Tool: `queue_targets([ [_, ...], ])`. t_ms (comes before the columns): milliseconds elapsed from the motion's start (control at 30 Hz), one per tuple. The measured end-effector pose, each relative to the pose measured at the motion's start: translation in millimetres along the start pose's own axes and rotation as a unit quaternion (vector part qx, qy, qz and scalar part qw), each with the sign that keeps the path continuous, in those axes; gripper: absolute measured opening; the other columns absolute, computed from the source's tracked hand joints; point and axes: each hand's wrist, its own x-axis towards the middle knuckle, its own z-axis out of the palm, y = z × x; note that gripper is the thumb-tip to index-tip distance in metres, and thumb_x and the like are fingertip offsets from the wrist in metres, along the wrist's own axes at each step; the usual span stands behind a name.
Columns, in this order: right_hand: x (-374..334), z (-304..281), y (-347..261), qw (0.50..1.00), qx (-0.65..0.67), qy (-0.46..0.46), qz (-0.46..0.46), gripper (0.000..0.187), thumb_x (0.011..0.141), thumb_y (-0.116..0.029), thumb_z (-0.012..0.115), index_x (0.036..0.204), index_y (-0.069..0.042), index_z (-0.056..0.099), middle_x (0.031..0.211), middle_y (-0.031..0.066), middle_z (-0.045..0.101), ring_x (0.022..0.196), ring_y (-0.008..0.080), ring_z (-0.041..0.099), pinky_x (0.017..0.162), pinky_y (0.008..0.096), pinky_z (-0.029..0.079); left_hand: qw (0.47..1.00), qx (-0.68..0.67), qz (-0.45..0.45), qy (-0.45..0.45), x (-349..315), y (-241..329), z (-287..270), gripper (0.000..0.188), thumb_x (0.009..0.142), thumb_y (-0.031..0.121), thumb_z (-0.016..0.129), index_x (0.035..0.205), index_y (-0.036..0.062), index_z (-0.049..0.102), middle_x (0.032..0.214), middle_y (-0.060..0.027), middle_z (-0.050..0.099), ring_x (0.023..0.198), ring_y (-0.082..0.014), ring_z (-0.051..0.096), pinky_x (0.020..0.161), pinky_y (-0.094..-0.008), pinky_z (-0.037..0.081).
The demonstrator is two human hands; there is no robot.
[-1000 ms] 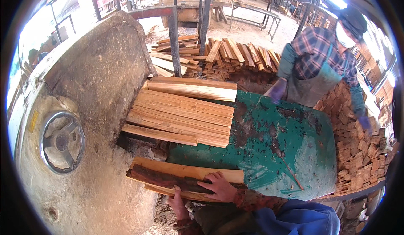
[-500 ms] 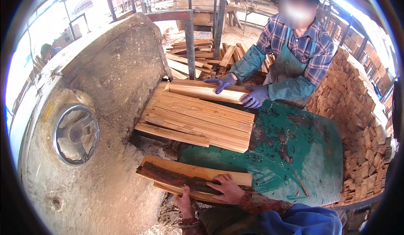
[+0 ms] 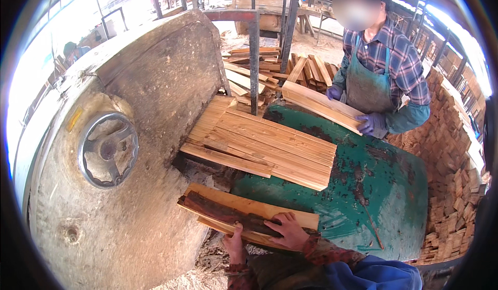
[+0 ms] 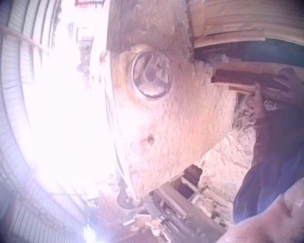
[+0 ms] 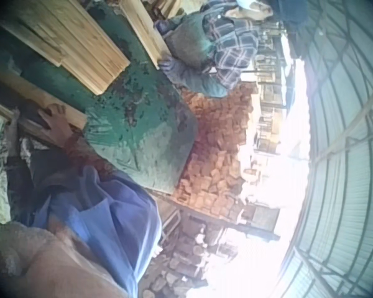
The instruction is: The person walks through a lumber workshop and begins stacking processed wooden planks. They pick up planks from a conveyor table and arrange them into a pile, occasionally moving to a different area to place the wood.
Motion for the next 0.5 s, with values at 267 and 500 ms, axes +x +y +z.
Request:
queue_targets([
  [267,1.2,-2.5,-2.7,1.000,-0.009,0.002,0.003,0.055,0.077,-0.030,0.070,0.128,-0.014,0.056,0.113,0.0157,0.048,0.109,0.0344,0.045,0.096,0.0471,0.035,1.000,0.019,-0.001,-0.007,5.5,-4.8,-3.5,0.051,0.079,0.031,0.077,0.113,-0.0050,0.061,0.103,-0.0077,0.064,0.087,-0.0166,0.058,0.079,-0.0302,0.047],
  [500,0.6,-0.3,-0.3,1.000,-0.012,0.002,0.000,0.055,0.077,-0.030,0.070,0.128,-0.015,0.056,0.113,0.0151,0.048,0.109,0.0337,0.045,0.095,0.0469,0.035,0.999,0.022,-0.028,0.000,1.9,0.9,-0.6,0.051,0.079,0.030,0.077,0.112,-0.0053,0.062,0.104,-0.0074,0.064,0.089,-0.0169,0.058,0.080,-0.0302,0.047],
])
